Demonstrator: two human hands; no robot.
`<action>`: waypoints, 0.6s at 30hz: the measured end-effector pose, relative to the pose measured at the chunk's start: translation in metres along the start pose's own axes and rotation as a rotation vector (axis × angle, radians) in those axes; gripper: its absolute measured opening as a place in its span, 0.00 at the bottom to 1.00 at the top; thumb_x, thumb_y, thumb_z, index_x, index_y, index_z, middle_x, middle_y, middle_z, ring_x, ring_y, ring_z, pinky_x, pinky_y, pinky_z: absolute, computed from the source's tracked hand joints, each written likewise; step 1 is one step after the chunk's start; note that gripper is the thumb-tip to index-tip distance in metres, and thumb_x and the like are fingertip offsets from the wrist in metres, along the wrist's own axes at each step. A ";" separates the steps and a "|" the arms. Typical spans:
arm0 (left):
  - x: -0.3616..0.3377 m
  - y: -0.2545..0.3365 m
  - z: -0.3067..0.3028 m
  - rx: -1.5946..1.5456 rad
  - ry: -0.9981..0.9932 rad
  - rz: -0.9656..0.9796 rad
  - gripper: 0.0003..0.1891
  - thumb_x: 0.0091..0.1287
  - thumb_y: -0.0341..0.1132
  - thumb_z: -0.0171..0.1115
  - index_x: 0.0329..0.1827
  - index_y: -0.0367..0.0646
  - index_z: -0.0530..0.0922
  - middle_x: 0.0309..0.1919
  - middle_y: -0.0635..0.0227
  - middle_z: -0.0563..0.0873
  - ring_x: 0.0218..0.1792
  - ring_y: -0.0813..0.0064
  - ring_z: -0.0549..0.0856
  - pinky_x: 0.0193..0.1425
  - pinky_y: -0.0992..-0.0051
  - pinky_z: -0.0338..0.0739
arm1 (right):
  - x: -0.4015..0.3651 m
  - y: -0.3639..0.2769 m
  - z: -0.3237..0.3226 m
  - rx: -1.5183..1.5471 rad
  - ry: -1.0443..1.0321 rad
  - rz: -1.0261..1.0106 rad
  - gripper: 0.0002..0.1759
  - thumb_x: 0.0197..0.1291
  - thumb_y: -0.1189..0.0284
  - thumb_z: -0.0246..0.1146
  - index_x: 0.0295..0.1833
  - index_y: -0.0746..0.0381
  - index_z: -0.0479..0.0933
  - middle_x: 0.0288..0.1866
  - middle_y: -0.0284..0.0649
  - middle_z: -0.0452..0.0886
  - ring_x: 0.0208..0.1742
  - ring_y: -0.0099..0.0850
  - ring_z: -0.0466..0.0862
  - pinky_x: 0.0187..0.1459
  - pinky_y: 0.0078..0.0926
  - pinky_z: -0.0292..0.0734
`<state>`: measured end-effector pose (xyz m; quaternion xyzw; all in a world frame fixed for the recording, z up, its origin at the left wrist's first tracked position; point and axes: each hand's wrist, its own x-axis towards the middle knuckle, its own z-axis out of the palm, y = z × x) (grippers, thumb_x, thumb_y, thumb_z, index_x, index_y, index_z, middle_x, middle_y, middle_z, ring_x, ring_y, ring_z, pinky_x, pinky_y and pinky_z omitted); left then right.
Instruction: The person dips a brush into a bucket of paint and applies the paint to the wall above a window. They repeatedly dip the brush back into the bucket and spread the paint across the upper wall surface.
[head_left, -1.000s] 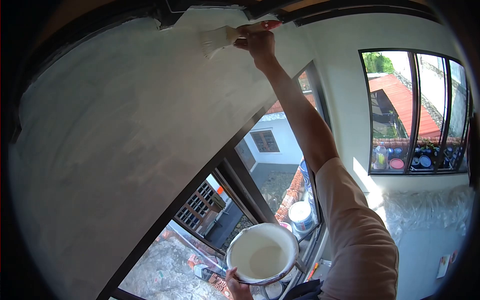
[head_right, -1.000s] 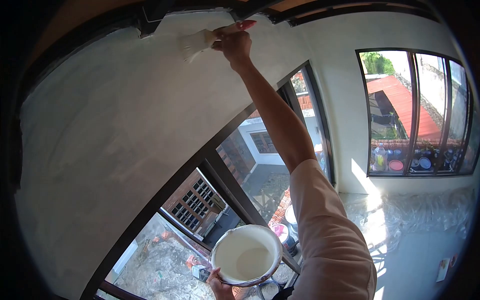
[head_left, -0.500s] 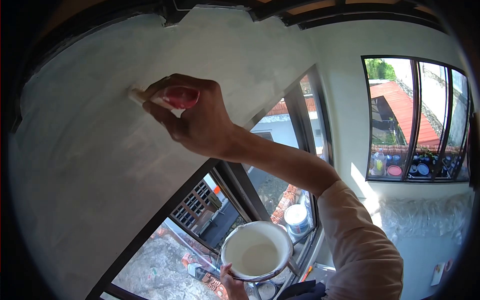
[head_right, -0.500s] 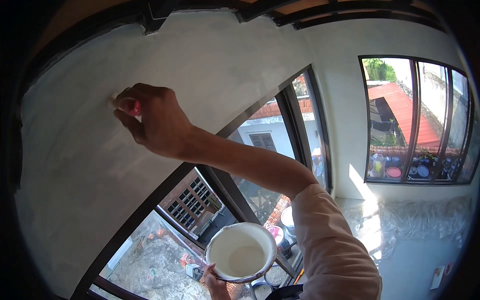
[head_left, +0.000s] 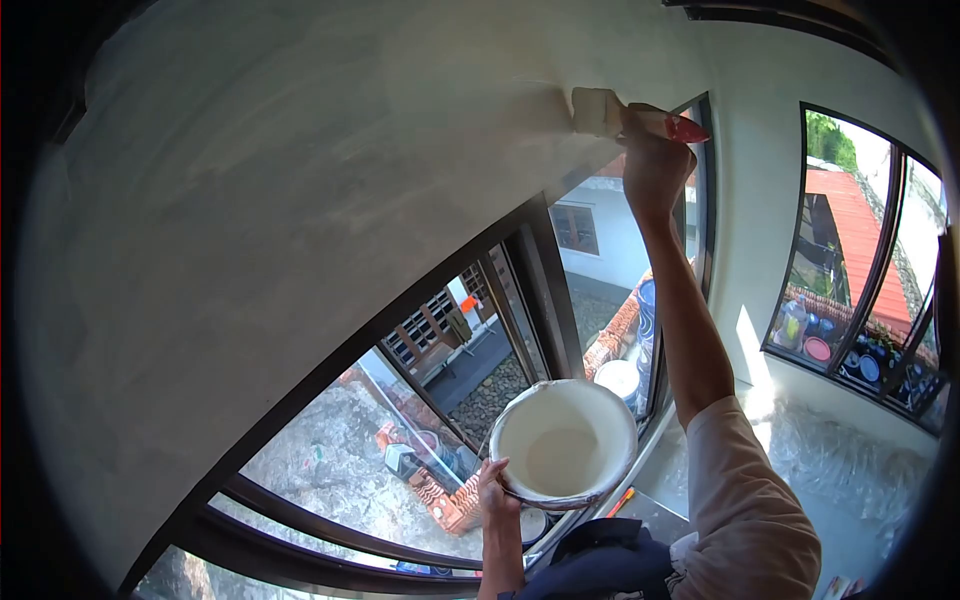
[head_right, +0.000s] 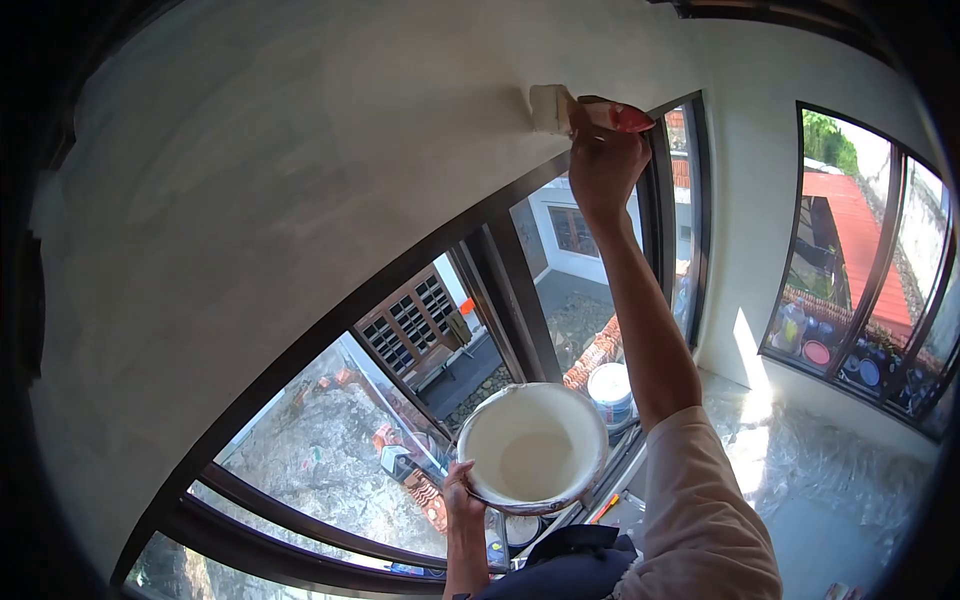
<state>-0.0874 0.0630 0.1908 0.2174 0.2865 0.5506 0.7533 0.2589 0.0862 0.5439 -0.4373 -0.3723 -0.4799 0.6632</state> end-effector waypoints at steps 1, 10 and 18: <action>-0.002 0.000 0.003 0.022 0.004 -0.001 0.16 0.58 0.23 0.54 0.51 0.36 0.72 0.50 0.59 0.79 0.53 0.63 0.79 0.61 0.65 0.72 | -0.007 -0.049 -0.008 0.073 -0.047 0.030 0.05 0.60 0.73 0.62 0.39 0.58 0.83 0.27 0.38 0.85 0.27 0.32 0.86 0.36 0.25 0.82; -0.008 -0.003 0.013 -0.088 0.024 0.187 0.13 0.66 0.29 0.55 0.53 0.39 0.73 0.47 0.62 0.80 0.50 0.65 0.80 0.54 0.63 0.78 | -0.078 -0.306 -0.056 1.157 -0.182 -0.240 0.14 0.50 0.76 0.67 0.41 0.68 0.72 0.39 0.47 0.76 0.36 0.37 0.84 0.26 0.25 0.84; -0.012 0.009 -0.001 -0.083 0.060 0.081 0.10 0.56 0.22 0.57 0.42 0.40 0.74 0.39 0.63 0.81 0.45 0.66 0.81 0.55 0.69 0.75 | -0.050 -0.133 -0.030 0.500 -0.123 0.038 0.10 0.61 0.74 0.63 0.40 0.71 0.81 0.30 0.47 0.85 0.30 0.29 0.86 0.29 0.24 0.84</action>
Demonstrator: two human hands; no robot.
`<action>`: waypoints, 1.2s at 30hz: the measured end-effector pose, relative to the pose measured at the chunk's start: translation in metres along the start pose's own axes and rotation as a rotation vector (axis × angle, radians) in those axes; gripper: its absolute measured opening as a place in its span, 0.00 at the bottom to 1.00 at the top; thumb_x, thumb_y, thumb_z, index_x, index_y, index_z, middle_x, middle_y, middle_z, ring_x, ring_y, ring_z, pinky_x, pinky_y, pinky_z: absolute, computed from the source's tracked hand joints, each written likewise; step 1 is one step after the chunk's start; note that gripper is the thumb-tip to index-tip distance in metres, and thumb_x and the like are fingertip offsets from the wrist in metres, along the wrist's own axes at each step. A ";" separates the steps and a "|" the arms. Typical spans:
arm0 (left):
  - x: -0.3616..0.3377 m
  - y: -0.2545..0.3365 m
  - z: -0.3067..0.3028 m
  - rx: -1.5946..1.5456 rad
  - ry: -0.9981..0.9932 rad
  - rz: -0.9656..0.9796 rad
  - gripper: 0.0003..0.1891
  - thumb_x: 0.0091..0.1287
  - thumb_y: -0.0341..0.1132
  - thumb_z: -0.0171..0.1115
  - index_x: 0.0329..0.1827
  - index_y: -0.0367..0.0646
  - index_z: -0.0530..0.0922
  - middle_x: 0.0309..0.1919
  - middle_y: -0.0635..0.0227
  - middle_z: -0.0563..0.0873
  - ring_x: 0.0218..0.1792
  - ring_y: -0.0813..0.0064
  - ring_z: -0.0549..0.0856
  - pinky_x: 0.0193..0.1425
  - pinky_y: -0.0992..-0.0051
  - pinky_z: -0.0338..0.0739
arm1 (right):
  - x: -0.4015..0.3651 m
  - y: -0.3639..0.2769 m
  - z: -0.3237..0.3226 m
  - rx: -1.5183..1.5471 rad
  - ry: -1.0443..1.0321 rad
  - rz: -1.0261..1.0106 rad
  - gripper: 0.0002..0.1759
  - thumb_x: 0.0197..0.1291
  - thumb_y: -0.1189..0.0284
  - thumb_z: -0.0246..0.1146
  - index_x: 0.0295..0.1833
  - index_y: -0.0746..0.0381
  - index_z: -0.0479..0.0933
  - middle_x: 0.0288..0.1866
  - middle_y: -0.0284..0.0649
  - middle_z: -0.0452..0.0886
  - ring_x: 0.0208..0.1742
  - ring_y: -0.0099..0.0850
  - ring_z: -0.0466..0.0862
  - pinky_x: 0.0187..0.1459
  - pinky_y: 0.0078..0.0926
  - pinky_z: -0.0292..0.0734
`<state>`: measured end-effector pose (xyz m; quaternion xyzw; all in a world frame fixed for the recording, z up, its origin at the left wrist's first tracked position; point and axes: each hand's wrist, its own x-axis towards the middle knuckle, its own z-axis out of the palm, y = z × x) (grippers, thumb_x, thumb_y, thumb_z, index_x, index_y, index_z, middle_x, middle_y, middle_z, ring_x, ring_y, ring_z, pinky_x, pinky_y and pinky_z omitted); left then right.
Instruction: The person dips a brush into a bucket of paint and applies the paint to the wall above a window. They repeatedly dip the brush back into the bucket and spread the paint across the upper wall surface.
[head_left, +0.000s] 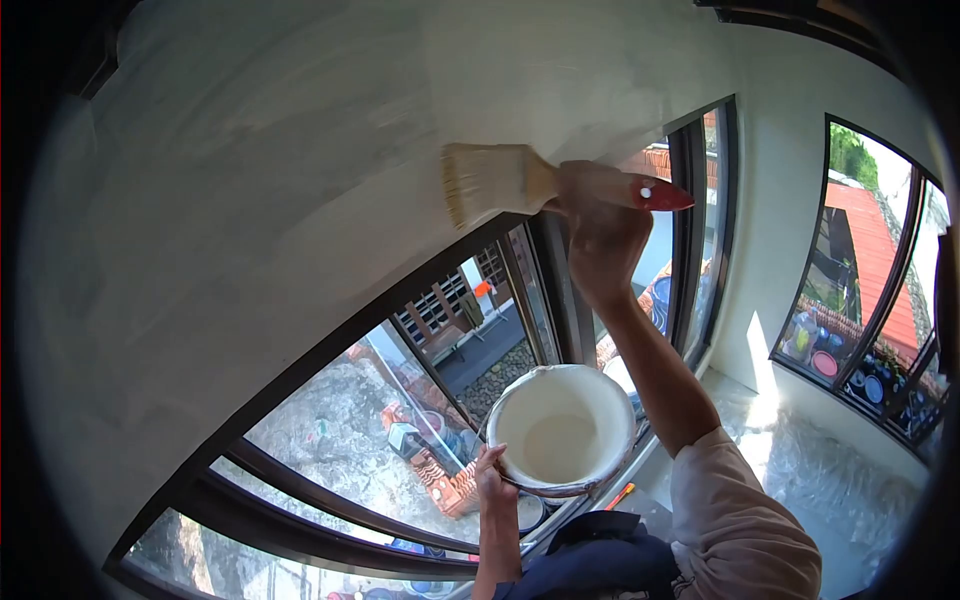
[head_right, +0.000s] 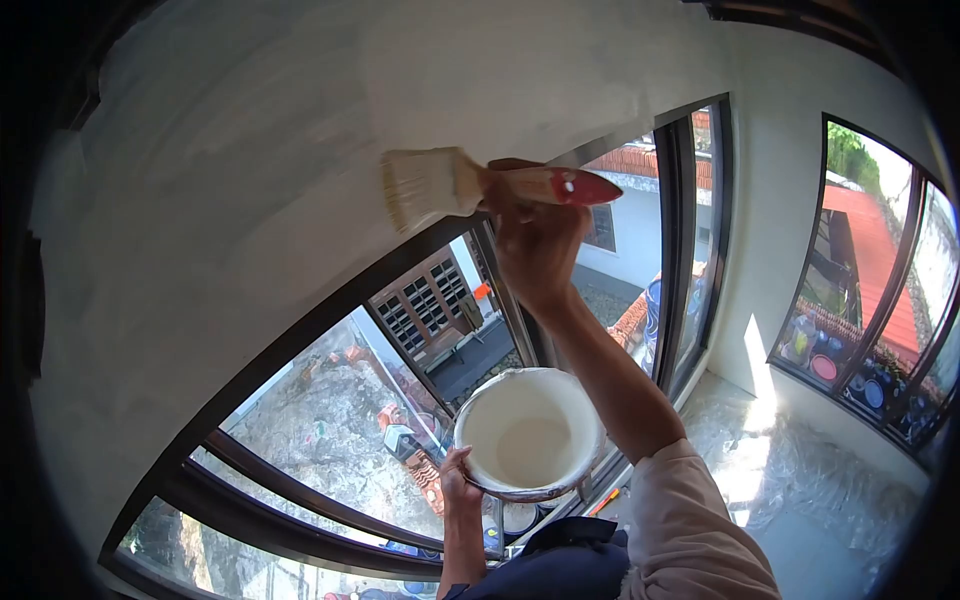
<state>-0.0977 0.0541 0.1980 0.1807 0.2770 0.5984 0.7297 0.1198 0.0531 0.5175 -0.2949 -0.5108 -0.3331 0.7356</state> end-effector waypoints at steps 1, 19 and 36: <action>-0.001 0.001 0.001 -0.013 0.000 -0.006 0.10 0.56 0.22 0.57 0.42 0.40 0.74 0.39 0.63 0.81 0.45 0.66 0.81 0.55 0.69 0.75 | 0.008 0.019 -0.010 0.088 0.147 0.154 0.11 0.62 0.72 0.62 0.38 0.71 0.82 0.29 0.47 0.85 0.28 0.31 0.87 0.28 0.24 0.84; 0.000 -0.007 -0.017 0.005 -0.060 0.001 0.17 0.58 0.22 0.54 0.52 0.40 0.72 0.48 0.59 0.80 0.50 0.62 0.80 0.59 0.64 0.75 | -0.041 -0.141 0.055 0.706 -0.097 -0.122 0.13 0.49 0.78 0.67 0.36 0.64 0.69 0.35 0.42 0.75 0.31 0.31 0.80 0.21 0.24 0.79; -0.019 -0.004 -0.005 -0.004 -0.019 0.005 0.20 0.56 0.22 0.55 0.54 0.39 0.69 0.49 0.59 0.79 0.53 0.62 0.79 0.62 0.64 0.72 | 0.012 0.056 -0.021 -0.033 0.002 0.052 0.04 0.55 0.82 0.64 0.37 0.66 0.79 0.30 0.41 0.81 0.26 0.27 0.82 0.27 0.20 0.74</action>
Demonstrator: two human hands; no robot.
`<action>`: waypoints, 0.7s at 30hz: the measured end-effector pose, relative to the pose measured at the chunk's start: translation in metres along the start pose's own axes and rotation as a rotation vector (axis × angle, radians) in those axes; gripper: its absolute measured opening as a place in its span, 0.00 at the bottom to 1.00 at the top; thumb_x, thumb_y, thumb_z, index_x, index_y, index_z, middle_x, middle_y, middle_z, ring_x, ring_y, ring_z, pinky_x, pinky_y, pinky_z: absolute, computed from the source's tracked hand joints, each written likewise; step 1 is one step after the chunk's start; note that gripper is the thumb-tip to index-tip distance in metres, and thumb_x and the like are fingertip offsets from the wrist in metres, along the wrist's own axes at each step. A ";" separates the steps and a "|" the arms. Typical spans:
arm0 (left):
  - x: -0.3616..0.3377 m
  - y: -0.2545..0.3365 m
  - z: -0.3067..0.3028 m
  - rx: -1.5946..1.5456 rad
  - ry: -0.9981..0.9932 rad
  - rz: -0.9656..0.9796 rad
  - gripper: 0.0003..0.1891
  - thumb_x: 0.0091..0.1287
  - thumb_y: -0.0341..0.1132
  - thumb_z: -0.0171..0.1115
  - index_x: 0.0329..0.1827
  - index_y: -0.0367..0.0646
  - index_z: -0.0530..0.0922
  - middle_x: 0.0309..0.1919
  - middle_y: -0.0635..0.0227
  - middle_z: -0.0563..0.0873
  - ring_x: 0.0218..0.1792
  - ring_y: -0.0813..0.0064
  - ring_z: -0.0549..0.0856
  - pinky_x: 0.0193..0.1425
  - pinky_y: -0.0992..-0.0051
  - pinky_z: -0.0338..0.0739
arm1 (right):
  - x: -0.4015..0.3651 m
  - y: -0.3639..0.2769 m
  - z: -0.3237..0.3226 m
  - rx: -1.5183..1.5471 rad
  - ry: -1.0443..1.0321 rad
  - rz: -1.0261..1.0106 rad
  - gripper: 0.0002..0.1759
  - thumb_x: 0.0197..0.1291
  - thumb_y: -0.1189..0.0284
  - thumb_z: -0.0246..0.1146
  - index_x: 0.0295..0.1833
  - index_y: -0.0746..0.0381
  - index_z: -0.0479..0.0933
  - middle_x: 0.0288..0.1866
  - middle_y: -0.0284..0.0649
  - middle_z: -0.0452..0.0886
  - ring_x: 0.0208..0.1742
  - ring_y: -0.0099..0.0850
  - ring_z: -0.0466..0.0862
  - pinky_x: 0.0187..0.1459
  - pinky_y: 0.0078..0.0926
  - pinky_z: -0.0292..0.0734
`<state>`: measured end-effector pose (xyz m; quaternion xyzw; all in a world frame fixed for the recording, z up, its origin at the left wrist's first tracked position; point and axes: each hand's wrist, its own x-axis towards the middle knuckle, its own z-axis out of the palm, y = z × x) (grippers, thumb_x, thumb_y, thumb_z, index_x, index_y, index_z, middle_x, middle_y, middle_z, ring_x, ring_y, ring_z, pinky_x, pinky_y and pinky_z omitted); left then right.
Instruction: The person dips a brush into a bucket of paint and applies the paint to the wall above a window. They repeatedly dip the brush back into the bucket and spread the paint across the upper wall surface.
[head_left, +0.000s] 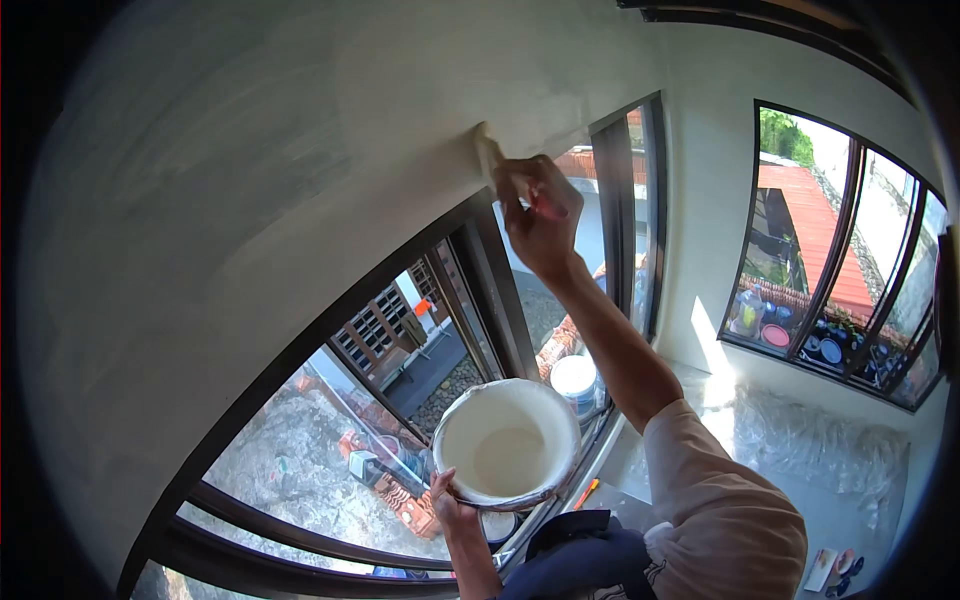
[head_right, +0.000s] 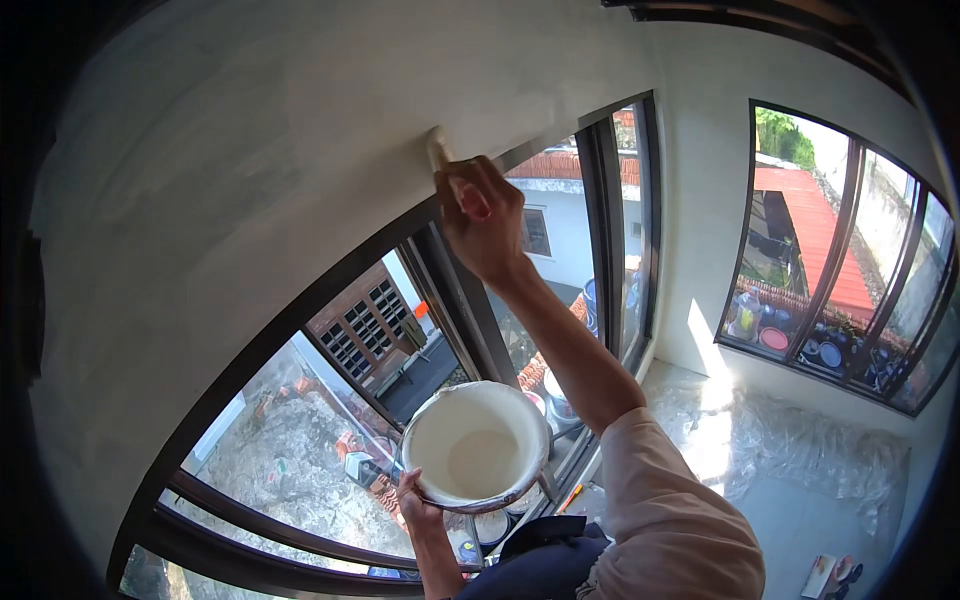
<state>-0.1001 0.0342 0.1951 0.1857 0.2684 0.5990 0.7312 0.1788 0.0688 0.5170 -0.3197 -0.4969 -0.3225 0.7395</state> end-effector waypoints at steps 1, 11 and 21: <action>0.002 -0.002 0.001 -0.004 0.011 0.011 0.19 0.56 0.23 0.55 0.53 0.39 0.70 0.49 0.60 0.79 0.53 0.62 0.79 0.62 0.63 0.72 | -0.011 -0.033 -0.001 0.114 -0.083 -0.052 0.06 0.53 0.84 0.65 0.36 0.66 0.79 0.30 0.41 0.81 0.25 0.26 0.81 0.24 0.20 0.73; 0.003 -0.003 0.001 -0.008 0.076 -0.039 0.17 0.55 0.23 0.55 0.49 0.39 0.71 0.48 0.59 0.79 0.51 0.61 0.79 0.60 0.62 0.74 | 0.007 0.056 -0.022 0.399 -0.061 0.324 0.08 0.64 0.83 0.53 0.47 0.71 0.73 0.47 0.46 0.76 0.45 0.38 0.83 0.42 0.36 0.88; 0.004 -0.006 0.000 0.000 0.029 0.024 0.17 0.53 0.20 0.57 0.47 0.38 0.73 0.44 0.59 0.81 0.49 0.61 0.81 0.57 0.65 0.76 | 0.076 0.089 -0.009 -0.253 0.172 -0.072 0.02 0.55 0.78 0.64 0.32 0.65 0.78 0.28 0.43 0.81 0.26 0.32 0.83 0.29 0.28 0.77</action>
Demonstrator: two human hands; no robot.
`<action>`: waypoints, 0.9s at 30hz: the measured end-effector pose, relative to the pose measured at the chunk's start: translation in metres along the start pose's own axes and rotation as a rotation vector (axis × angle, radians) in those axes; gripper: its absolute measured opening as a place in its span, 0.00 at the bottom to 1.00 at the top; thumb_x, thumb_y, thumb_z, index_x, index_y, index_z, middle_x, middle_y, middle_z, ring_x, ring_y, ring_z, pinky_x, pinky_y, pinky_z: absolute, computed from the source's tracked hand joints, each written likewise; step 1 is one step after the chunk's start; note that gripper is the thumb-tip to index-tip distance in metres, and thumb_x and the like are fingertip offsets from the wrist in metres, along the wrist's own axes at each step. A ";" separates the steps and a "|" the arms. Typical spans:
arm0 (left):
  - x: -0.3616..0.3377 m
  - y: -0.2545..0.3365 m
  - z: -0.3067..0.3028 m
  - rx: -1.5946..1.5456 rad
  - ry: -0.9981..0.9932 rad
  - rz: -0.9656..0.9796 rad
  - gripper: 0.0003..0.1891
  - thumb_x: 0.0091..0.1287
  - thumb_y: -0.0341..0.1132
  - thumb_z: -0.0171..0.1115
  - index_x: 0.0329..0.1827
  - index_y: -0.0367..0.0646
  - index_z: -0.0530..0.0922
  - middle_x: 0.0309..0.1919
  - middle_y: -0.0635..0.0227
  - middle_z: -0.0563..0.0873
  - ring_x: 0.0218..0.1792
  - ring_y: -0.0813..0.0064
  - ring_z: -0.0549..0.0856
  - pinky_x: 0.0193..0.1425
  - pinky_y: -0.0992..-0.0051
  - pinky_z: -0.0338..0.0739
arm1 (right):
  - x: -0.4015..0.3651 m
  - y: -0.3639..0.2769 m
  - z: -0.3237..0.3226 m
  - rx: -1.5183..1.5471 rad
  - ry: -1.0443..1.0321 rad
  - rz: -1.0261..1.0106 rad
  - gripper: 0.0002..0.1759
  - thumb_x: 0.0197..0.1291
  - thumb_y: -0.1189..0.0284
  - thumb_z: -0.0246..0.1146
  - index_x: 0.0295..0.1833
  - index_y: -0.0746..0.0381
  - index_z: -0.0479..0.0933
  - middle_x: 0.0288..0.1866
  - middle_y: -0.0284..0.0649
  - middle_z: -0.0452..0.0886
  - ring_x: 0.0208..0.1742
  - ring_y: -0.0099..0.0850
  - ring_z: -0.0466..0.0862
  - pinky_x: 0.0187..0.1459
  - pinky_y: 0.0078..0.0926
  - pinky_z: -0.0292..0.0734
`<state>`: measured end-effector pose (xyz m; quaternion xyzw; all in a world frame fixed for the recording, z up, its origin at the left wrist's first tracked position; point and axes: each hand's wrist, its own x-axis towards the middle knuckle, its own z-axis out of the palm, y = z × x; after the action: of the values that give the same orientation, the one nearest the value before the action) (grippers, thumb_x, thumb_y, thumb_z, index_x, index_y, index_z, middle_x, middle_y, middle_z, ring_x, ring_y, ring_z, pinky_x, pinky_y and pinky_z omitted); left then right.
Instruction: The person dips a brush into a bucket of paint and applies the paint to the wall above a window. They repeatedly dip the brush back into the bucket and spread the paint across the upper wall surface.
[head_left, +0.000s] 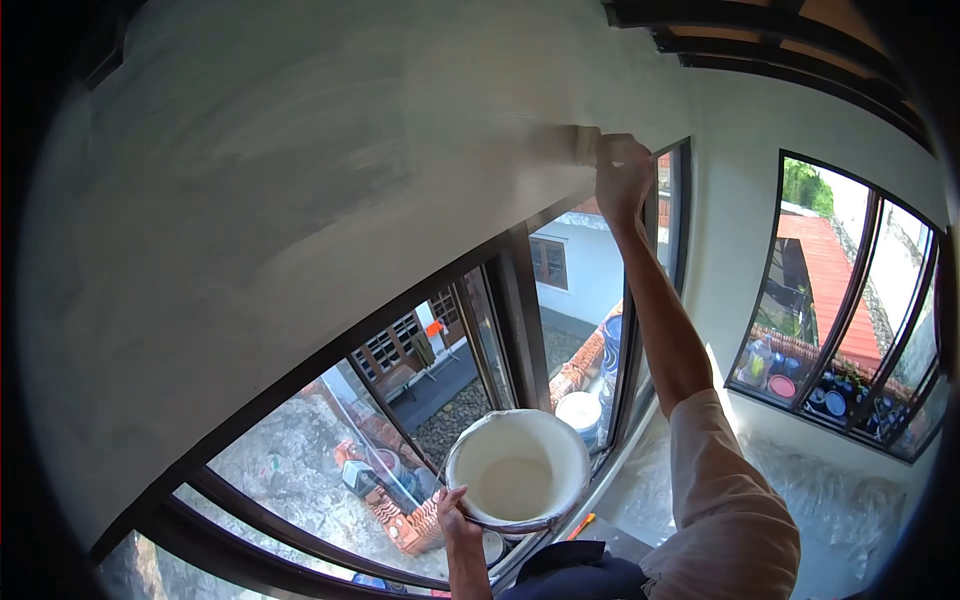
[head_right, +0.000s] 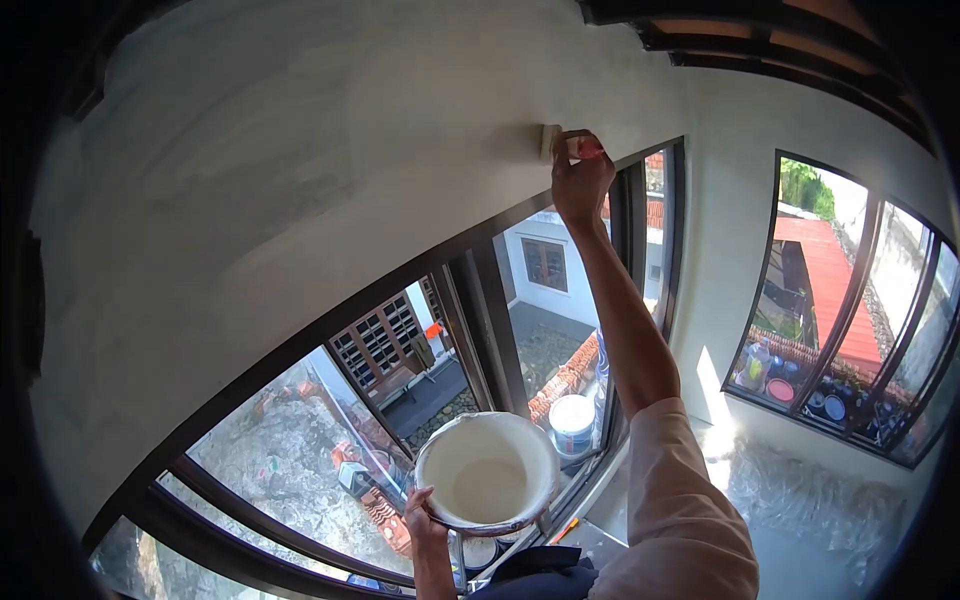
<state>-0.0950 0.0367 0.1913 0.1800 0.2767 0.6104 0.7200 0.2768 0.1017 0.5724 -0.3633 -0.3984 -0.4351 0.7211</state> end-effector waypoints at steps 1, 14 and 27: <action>0.000 0.000 -0.002 0.012 -0.014 -0.016 0.16 0.53 0.19 0.57 0.47 0.37 0.74 0.44 0.59 0.82 0.48 0.62 0.82 0.57 0.65 0.76 | -0.010 -0.035 0.013 0.146 -0.045 0.010 0.01 0.55 0.80 0.64 0.31 0.65 0.78 0.29 0.41 0.80 0.24 0.29 0.81 0.27 0.27 0.75; 0.005 -0.006 0.007 0.075 -0.096 -0.122 0.20 0.57 0.22 0.55 0.55 0.38 0.70 0.49 0.59 0.79 0.51 0.64 0.80 0.61 0.66 0.73 | -0.038 -0.289 0.040 1.162 -0.314 0.119 0.06 0.53 0.80 0.66 0.34 0.69 0.76 0.25 0.44 0.79 0.24 0.30 0.81 0.26 0.25 0.77; 0.004 0.001 0.007 0.037 -0.059 -0.036 0.16 0.56 0.20 0.56 0.49 0.37 0.74 0.42 0.61 0.82 0.46 0.65 0.83 0.54 0.68 0.77 | -0.012 -0.283 0.023 0.522 -0.257 -0.365 0.13 0.43 0.70 0.70 0.34 0.60 0.75 0.33 0.40 0.76 0.33 0.33 0.81 0.27 0.30 0.79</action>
<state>-0.0914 0.0410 0.1963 0.2062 0.2698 0.5864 0.7354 0.0079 0.0253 0.6214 -0.1412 -0.6424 -0.3907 0.6440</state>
